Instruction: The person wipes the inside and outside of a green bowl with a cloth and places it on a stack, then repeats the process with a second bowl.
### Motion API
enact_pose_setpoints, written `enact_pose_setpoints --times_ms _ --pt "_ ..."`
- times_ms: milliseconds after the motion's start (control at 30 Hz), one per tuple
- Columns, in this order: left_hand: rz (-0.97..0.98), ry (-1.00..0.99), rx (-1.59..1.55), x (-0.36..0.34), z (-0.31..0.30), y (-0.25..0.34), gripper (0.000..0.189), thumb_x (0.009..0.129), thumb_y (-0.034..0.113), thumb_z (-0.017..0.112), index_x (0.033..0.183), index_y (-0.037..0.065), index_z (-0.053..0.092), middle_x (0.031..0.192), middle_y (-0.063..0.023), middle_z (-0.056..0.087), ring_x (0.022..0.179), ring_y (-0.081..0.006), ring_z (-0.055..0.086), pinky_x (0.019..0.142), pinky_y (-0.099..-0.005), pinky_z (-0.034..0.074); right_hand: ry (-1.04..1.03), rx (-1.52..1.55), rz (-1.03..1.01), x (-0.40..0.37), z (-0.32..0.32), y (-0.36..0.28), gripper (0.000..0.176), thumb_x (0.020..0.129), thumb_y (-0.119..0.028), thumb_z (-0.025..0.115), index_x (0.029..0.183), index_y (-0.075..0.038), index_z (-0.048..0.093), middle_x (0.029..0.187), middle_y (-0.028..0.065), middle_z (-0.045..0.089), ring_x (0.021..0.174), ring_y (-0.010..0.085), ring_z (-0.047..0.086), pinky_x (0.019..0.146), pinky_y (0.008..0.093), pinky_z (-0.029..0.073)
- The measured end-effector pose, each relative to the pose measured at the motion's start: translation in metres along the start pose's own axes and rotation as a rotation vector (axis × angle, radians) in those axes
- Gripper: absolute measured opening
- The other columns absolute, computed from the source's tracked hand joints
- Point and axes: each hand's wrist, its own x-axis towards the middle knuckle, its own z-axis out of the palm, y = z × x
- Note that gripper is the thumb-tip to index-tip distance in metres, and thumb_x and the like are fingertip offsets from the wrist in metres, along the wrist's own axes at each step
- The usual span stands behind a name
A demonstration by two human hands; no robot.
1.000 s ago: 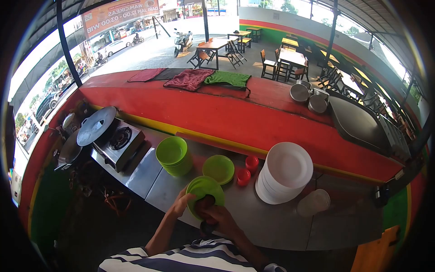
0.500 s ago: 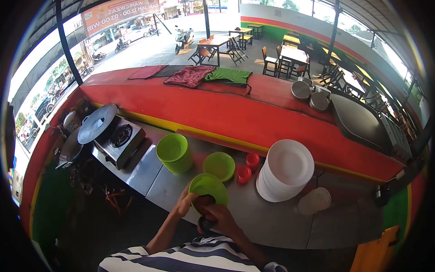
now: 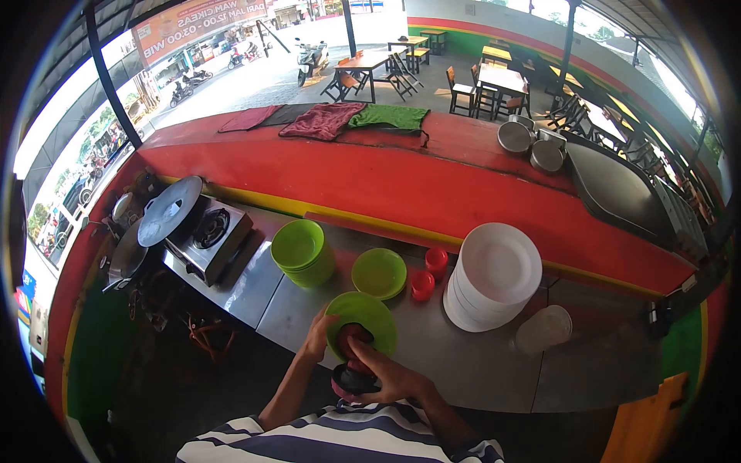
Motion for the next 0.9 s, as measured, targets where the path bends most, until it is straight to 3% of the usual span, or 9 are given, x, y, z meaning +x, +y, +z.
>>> enact_pose_setpoints --times_ms 200,300,400,500,533,633,667,767,900 --pt "-0.013 -0.033 -0.038 -0.004 0.004 -0.007 0.055 0.094 0.021 0.049 0.145 0.002 0.048 0.134 -0.0129 0.061 0.122 -0.0229 0.057 0.106 -0.0331 0.043 -0.076 0.038 -0.072 0.003 -0.01 -0.015 0.125 0.082 -0.047 0.082 0.16 0.002 -0.002 0.166 0.0272 0.009 0.156 0.0334 0.011 0.126 0.0393 0.015" --pt "-0.035 -0.019 -0.021 -0.011 0.004 -0.007 0.053 0.094 0.022 0.048 0.143 0.002 0.05 0.131 -0.0128 0.062 0.119 -0.0223 0.059 0.104 -0.0334 0.045 -0.049 0.105 0.047 0.003 -0.003 -0.008 0.118 0.086 -0.048 0.079 0.161 0.001 0.003 0.166 0.027 0.012 0.156 0.0336 0.013 0.126 0.0391 0.015" --pt "-0.08 0.024 -0.046 -0.009 0.008 -0.005 0.049 0.095 0.022 0.048 0.14 0.002 0.052 0.125 -0.0127 0.064 0.115 -0.0221 0.061 0.101 -0.0335 0.046 0.099 -0.07 0.017 0.013 0.008 -0.002 0.109 0.087 -0.046 0.078 0.162 -0.003 0.011 0.16 0.0285 0.03 0.151 0.0354 0.03 0.122 0.0408 0.026" --pt "-0.219 0.108 -0.01 -0.013 0.008 -0.015 0.045 0.096 0.024 0.048 0.136 0.002 0.054 0.12 -0.0115 0.066 0.11 -0.0209 0.061 0.097 -0.0327 0.047 0.136 -0.195 0.101 0.012 0.014 -0.002 0.1 0.086 -0.039 0.08 0.161 -0.008 0.022 0.138 0.0252 0.056 0.127 0.037 0.058 0.108 0.0418 0.046" --pt "-0.279 0.14 0.018 -0.018 0.006 -0.024 0.044 0.097 0.024 0.048 0.134 0.002 0.055 0.118 -0.011 0.066 0.108 -0.0203 0.061 0.096 -0.0323 0.047 0.167 -0.13 0.149 0.011 0.018 0.0 0.089 0.08 -0.027 0.084 0.154 -0.007 0.038 0.113 0.0188 0.068 0.097 0.0336 0.07 0.088 0.0406 0.056" --pt "-0.196 0.125 0.081 -0.031 0.008 -0.014 0.042 0.098 0.025 0.047 0.132 0.002 0.057 0.115 -0.0094 0.066 0.105 -0.0185 0.06 0.093 -0.0313 0.047 0.351 -0.285 0.007 0.015 0.035 0.018 0.072 0.079 -0.024 0.085 0.141 -0.004 0.054 0.109 0.0162 0.07 0.093 0.0293 0.072 0.083 0.038 0.057" --pt "-0.156 0.115 0.056 -0.029 -0.004 -0.029 0.04 0.099 0.024 0.047 0.131 0.001 0.057 0.114 -0.0094 0.065 0.105 -0.0177 0.059 0.092 -0.0308 0.047 0.388 -0.27 0.062 0.017 0.043 0.013 0.068 0.073 -0.018 0.086 0.134 -0.004 0.06 0.106 0.0151 0.071 0.092 0.0301 0.071 0.084 0.0393 0.057" --pt "-0.032 0.02 0.082 -0.037 -0.025 -0.022 0.041 0.099 0.023 0.047 0.132 0.001 0.056 0.116 -0.0105 0.065 0.105 -0.0189 0.06 0.094 -0.0319 0.047 0.472 -0.314 0.061 0.032 0.075 -0.002 0.066 0.072 -0.011 0.083 0.134 -0.006 0.06 0.098 0.0131 0.071 0.087 0.0278 0.071 0.078 0.04 0.058" --pt "0.027 0.02 0.048 -0.063 -0.053 0.006 0.044 0.098 0.02 0.049 0.137 0.001 0.051 0.119 -0.012 0.063 0.106 -0.0201 0.06 0.096 -0.033 0.047 0.661 -0.45 -0.097 0.063 0.119 -0.01 0.065 0.071 -0.011 0.083 0.133 -0.01 0.063 0.1 0.0107 0.072 0.089 0.0287 0.071 0.079 0.0395 0.058"
